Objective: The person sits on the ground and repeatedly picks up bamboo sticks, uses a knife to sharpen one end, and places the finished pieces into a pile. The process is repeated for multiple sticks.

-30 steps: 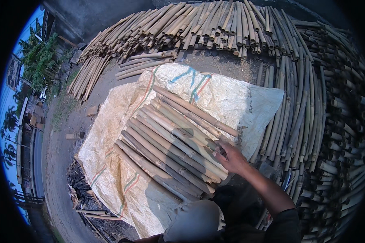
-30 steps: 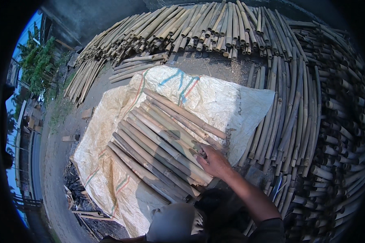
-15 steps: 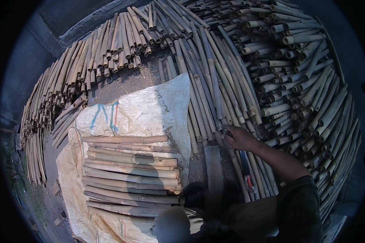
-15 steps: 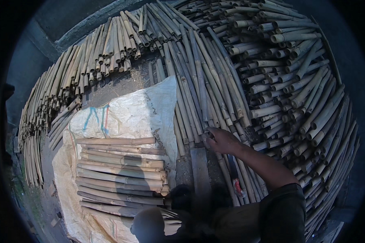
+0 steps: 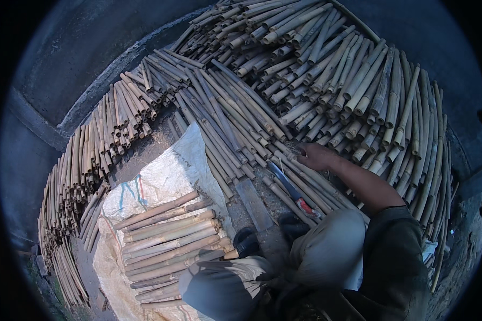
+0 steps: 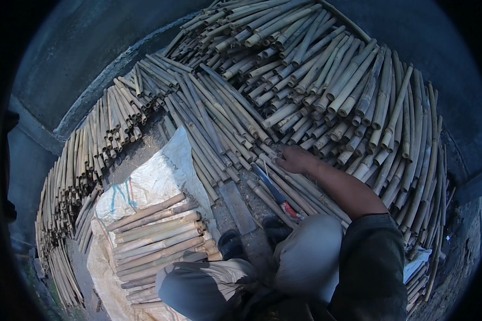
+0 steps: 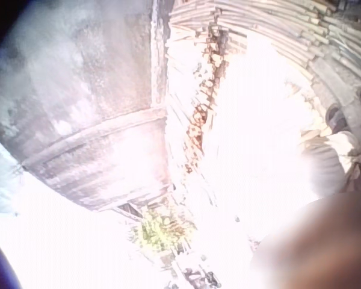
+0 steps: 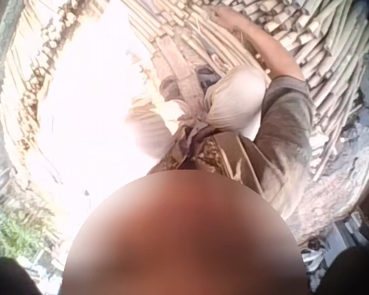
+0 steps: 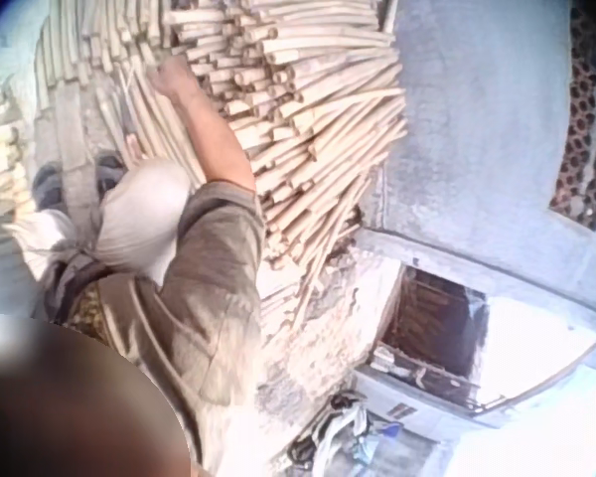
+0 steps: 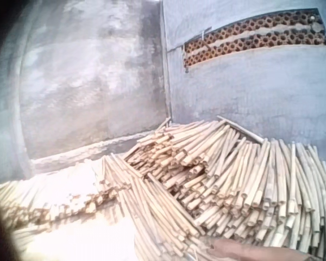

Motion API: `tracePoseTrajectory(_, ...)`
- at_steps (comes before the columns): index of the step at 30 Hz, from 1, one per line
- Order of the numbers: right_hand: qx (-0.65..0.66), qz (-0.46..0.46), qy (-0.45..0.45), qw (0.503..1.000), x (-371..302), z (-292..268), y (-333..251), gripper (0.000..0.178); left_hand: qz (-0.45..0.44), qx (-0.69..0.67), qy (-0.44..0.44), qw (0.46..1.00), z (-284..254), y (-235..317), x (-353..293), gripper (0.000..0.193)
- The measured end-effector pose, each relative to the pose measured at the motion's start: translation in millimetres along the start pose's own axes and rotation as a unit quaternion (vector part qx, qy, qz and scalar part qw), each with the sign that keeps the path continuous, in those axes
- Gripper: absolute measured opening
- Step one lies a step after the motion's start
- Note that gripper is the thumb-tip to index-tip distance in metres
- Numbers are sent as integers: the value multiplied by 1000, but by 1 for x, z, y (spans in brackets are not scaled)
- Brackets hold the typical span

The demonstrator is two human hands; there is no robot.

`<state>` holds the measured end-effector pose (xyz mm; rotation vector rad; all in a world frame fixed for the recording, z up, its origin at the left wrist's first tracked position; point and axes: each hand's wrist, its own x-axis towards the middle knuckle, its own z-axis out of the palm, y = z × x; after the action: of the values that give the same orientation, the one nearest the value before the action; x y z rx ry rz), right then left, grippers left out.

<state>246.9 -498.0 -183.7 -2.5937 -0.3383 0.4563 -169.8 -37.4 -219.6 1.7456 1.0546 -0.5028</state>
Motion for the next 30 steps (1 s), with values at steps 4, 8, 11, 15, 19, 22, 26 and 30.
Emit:
tracePoseTrajectory(4, 102, 100, 113, 983, 25, -48, 18, 57, 47, 4, 43, 998, -41, 22, -2, 49)
tracePoseTrajectory(8, 129, 146, 247, 949, 66, -80, 24, 59, 147, -8, 115, 982, -77, 86, 2, 47)
tracePoseTrajectory(11, 106, 151, 306, 934, 99, -95, 24, 58, 315, -42, 180, 931, -78, 164, 2, 48)
tracePoseTrajectory(15, 65, 158, 356, 919, 143, -125, 31, 54, 308, -56, 105, 944, -26, 249, -18, 44)
tracePoseTrajectory(19, 13, 193, 418, 888, 181, -162, 52, 56, 380, 153, -4, 912, 8, 299, -6, 28)
tracePoseTrajectory(22, 17, 245, 443, 862, 213, -184, 72, 57, 282, 197, -7, 939, 14, 305, 19, 26)
tracePoseTrajectory(26, 85, 270, 465, 839, 258, -193, 97, 57, 254, 163, -33, 953, 11, 303, 48, 30)
tracePoseTrajectory(30, 123, 267, 495, 818, 267, -191, 104, 47, 266, 238, -30, 934, 9, 311, 59, 28)
